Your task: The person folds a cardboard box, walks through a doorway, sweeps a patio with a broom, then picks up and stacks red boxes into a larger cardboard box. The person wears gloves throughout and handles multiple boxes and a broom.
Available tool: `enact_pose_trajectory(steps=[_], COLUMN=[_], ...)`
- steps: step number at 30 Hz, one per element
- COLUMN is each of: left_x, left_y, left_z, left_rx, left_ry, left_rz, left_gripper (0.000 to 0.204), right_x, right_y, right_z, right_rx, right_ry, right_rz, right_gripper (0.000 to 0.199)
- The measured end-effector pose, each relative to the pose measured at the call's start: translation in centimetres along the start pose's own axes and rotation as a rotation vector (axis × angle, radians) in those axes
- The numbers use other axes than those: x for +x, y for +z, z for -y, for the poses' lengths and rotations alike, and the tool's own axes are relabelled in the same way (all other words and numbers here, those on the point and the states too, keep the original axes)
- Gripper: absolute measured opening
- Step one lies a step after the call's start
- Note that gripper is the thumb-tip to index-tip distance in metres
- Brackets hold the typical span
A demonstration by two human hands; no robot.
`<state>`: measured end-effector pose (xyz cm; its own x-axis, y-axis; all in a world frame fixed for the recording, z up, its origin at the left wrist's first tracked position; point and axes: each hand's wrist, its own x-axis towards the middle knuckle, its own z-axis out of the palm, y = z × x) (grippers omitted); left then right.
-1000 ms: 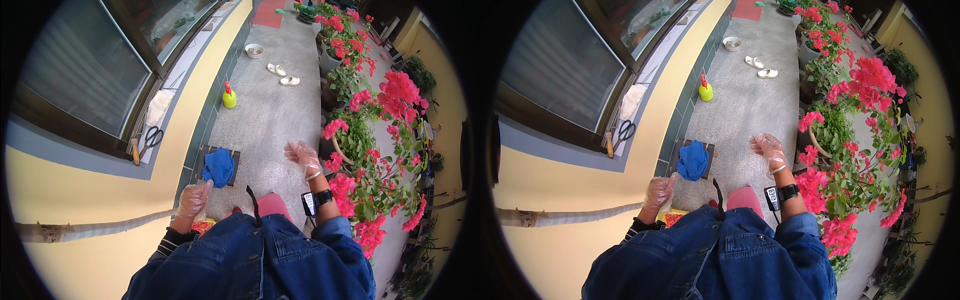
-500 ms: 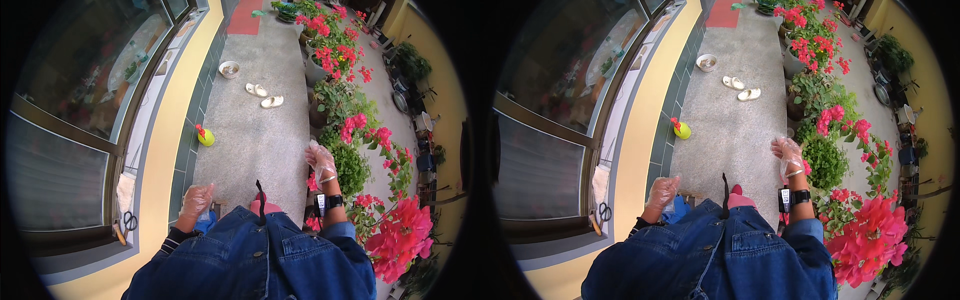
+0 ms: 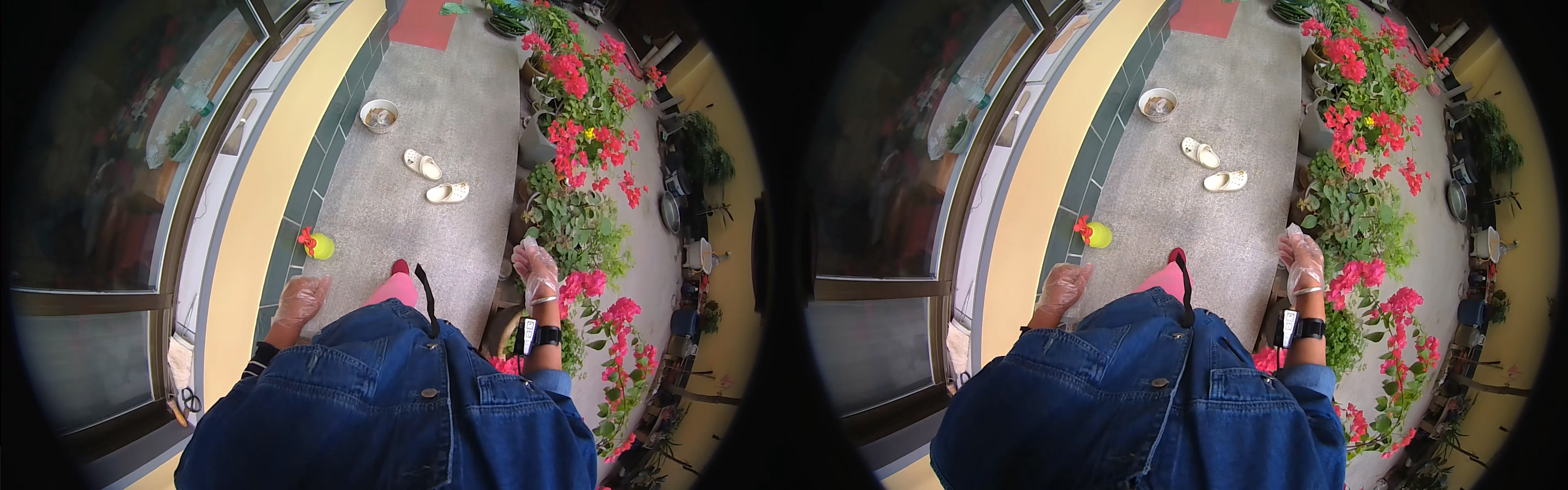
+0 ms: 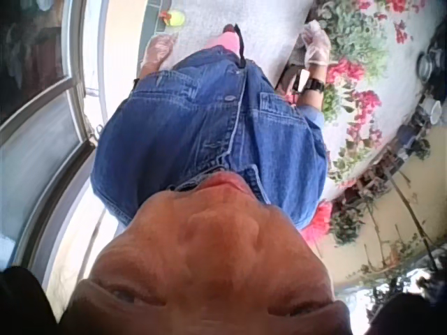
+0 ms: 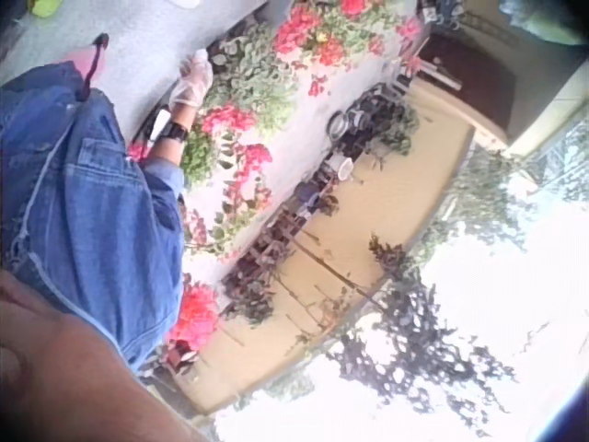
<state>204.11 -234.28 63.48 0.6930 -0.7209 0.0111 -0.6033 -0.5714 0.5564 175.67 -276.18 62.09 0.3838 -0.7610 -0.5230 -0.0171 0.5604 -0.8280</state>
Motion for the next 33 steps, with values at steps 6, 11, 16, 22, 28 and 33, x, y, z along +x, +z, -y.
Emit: enact_pose_trajectory(steps=[6, 11, 16, 22, 28, 33], left_x=[17.9, 27.1, 31.2, 33.8, 36.3, 35.4], left_y=[1.2, 3.2, 4.9, 5.6, 3.9, 2.7], left_z=[-4.1, -7.2, -9.2, -9.0, -4.5, -1.4], left_rx=[0.039, -0.050, -0.042, -0.097, -0.104, -0.060], left_ry=[0.100, 0.083, -0.101, -0.218, -0.245, -0.314], left_rz=[-0.002, 0.000, -0.032, -0.050, -0.124, -0.216], left_gripper=[0.042, 0.042, 0.042, 0.043, 0.044, 0.044], right_x=[10.8, 19.0, 27.8, 36.3, 38.7, 40.3], right_y=[-2.5, -3.4, -0.9, 4.1, 9.9, 14.9], right_z=[4.8, 8.5, 12.8, 17.2, 16.7, 16.0], right_rx=[-0.013, -0.007, -0.140, -0.317, -0.296, -0.426], right_ry=[0.065, 0.131, 0.178, 0.187, 0.216, 0.235], right_rz=[0.028, -0.134, -0.058, 0.073, 0.058, 0.238], right_gripper=[0.035, 0.031, 0.029, 0.031, 0.026, 0.026])
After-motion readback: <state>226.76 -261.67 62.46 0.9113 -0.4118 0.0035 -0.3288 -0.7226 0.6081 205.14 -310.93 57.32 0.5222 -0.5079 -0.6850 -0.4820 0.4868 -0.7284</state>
